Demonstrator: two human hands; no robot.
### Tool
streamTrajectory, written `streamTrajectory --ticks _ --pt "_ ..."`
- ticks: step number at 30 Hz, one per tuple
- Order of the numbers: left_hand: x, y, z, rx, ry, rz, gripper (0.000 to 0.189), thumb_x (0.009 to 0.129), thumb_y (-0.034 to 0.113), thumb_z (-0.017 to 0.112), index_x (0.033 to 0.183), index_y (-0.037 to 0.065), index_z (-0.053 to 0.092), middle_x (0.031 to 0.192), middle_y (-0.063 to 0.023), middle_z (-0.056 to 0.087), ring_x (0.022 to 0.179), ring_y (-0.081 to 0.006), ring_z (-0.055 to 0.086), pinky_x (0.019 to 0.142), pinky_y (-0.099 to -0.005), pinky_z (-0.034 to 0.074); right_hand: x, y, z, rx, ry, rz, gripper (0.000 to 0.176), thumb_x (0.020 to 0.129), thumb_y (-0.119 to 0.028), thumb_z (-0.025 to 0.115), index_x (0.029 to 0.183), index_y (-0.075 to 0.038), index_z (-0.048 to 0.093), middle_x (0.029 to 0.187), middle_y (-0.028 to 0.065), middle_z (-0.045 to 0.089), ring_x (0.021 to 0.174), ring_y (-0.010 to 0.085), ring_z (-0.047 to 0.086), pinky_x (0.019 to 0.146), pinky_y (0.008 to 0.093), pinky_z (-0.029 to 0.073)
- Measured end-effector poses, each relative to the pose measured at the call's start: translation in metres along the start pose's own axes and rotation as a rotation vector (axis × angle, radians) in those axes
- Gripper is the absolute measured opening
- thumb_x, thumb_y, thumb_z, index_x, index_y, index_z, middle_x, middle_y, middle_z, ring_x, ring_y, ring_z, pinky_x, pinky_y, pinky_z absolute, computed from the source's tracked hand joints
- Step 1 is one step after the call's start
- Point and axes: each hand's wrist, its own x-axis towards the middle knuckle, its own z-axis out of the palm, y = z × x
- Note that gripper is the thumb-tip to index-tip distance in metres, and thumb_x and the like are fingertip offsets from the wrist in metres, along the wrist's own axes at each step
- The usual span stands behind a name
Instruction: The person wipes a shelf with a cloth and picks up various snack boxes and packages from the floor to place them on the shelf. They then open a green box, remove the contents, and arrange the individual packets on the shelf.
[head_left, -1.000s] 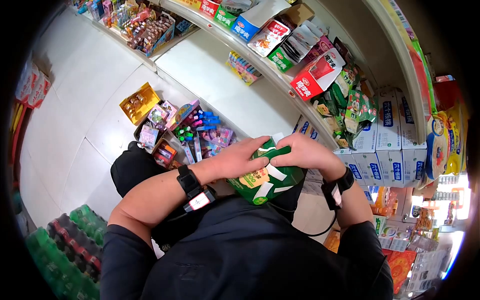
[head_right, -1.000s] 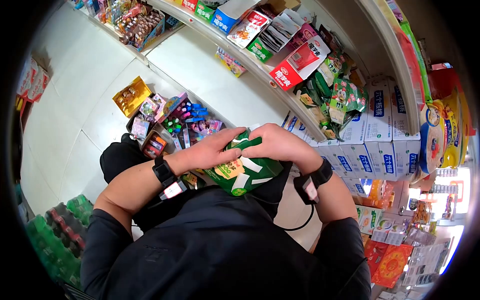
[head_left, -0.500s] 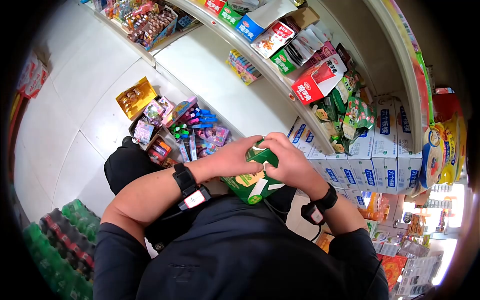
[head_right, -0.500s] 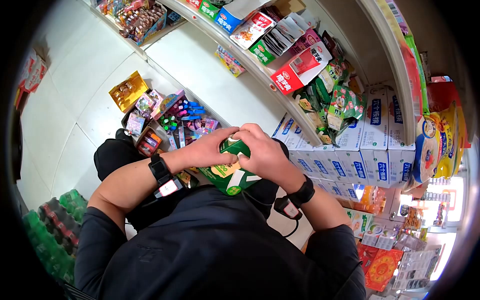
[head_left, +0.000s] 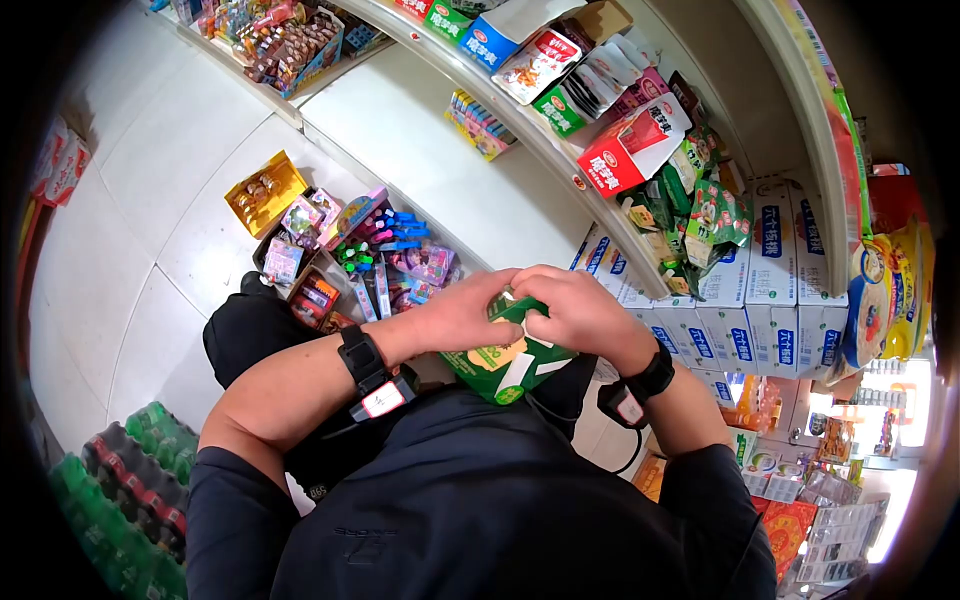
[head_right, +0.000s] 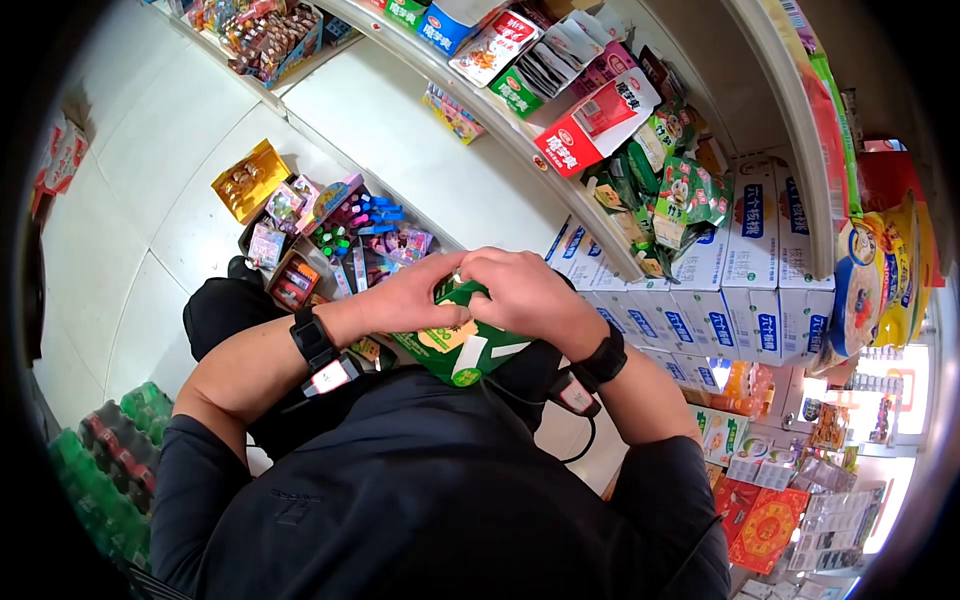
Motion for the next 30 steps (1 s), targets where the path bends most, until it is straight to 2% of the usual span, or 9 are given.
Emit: streamTrajectory --ticks 7,8,10,12,16,20,22,26,30 --pt "0.000 -0.001 -0.004 0.000 0.006 -0.038 0.081 0.077 0.034 0.073 0.147 0.006 0.043 0.130 -0.0251 0.056 0.121 -0.0372 0.056 0.104 -0.0418 0.045 0.013 0.005 0.004 -0.202 -0.079 -0.004 0.027 0.077 -0.010 0.064 0.102 0.000 0.064 0.109 0.0157 0.065 0.091 0.0367 0.065 0.081 0.0417 0.054" --pt "0.000 0.001 -0.007 0.001 0.008 -0.039 0.081 0.077 0.034 0.073 0.147 0.006 0.043 0.130 -0.0251 0.056 0.121 -0.0372 0.056 0.104 -0.0418 0.045 0.011 0.002 0.002 -0.134 0.030 -0.053 0.029 0.078 -0.011 0.065 0.105 -0.001 0.063 0.109 0.0152 0.065 0.088 0.0357 0.065 0.079 0.0415 0.054" --pt "0.000 0.002 -0.012 -0.191 -0.047 -0.070 0.084 0.078 0.023 0.075 0.149 -0.002 0.037 0.133 -0.0205 0.055 0.124 -0.0275 0.055 0.106 -0.0365 0.044 0.006 -0.004 -0.002 -0.065 0.139 -0.104 0.031 0.079 -0.012 0.067 0.108 -0.002 0.062 0.109 0.0147 0.065 0.086 0.0346 0.065 0.077 0.0412 0.054" --pt "-0.001 0.004 -0.012 -0.171 -0.046 -0.094 0.089 0.077 0.029 0.075 0.149 -0.004 0.036 0.136 -0.0249 0.053 0.127 -0.0310 0.053 0.108 -0.0374 0.042 -0.002 -0.006 -0.005 -0.051 0.275 0.073 0.038 0.081 -0.016 0.073 0.114 -0.004 0.059 0.110 0.0135 0.064 0.084 0.0313 0.067 0.075 0.0396 0.054" --pt "0.001 0.005 -0.011 -0.120 -0.042 -0.136 0.098 0.075 0.037 0.077 0.150 -0.008 0.032 0.141 -0.0307 0.048 0.132 -0.0361 0.050 0.111 -0.0385 0.040 -0.022 -0.006 0.009 -0.196 0.267 0.163 0.046 0.080 -0.019 0.077 0.119 -0.004 0.057 0.105 0.0129 0.065 0.085 0.0286 0.068 0.076 0.0378 0.054" --pt "0.000 -0.001 -0.002 -0.076 -0.027 -0.161 0.100 0.075 0.040 0.078 0.150 -0.007 0.033 0.141 -0.0304 0.048 0.133 -0.0367 0.049 0.112 -0.0386 0.039 -0.027 0.003 0.018 -0.124 0.234 0.031 0.045 0.082 -0.023 0.078 0.116 -0.002 0.058 0.095 0.0136 0.067 0.085 0.0295 0.068 0.075 0.0384 0.054" --pt "-0.003 0.008 -0.004 -0.053 -0.037 -0.143 0.093 0.078 0.033 0.079 0.149 -0.007 0.033 0.140 -0.0240 0.049 0.129 -0.0289 0.051 0.109 -0.0371 0.041 -0.026 0.002 0.015 -0.116 0.172 0.031 0.043 0.082 -0.030 0.076 0.112 -0.004 0.058 0.089 0.0135 0.067 0.081 0.0342 0.068 0.069 0.0421 0.055" --pt "-0.001 0.000 -0.002 -0.026 -0.037 -0.109 0.088 0.077 0.033 0.079 0.147 -0.003 0.038 0.139 -0.0234 0.051 0.129 -0.0305 0.051 0.109 -0.0392 0.041 -0.020 -0.011 0.017 -0.200 0.167 0.024 0.044 0.083 -0.033 0.075 0.112 -0.004 0.059 0.089 0.0138 0.068 0.081 0.0339 0.069 0.068 0.0417 0.055" --pt "-0.008 0.014 -0.004 -0.004 0.012 -0.097 0.086 0.075 0.030 0.079 0.146 -0.001 0.041 0.138 -0.0238 0.052 0.130 -0.0348 0.051 0.110 -0.0408 0.040 -0.013 -0.007 0.026 -0.187 0.317 -0.095 0.040 0.084 -0.031 0.074 0.111 -0.005 0.060 0.090 0.0133 0.070 0.080 0.0328 0.069 0.068 0.0409 0.055"
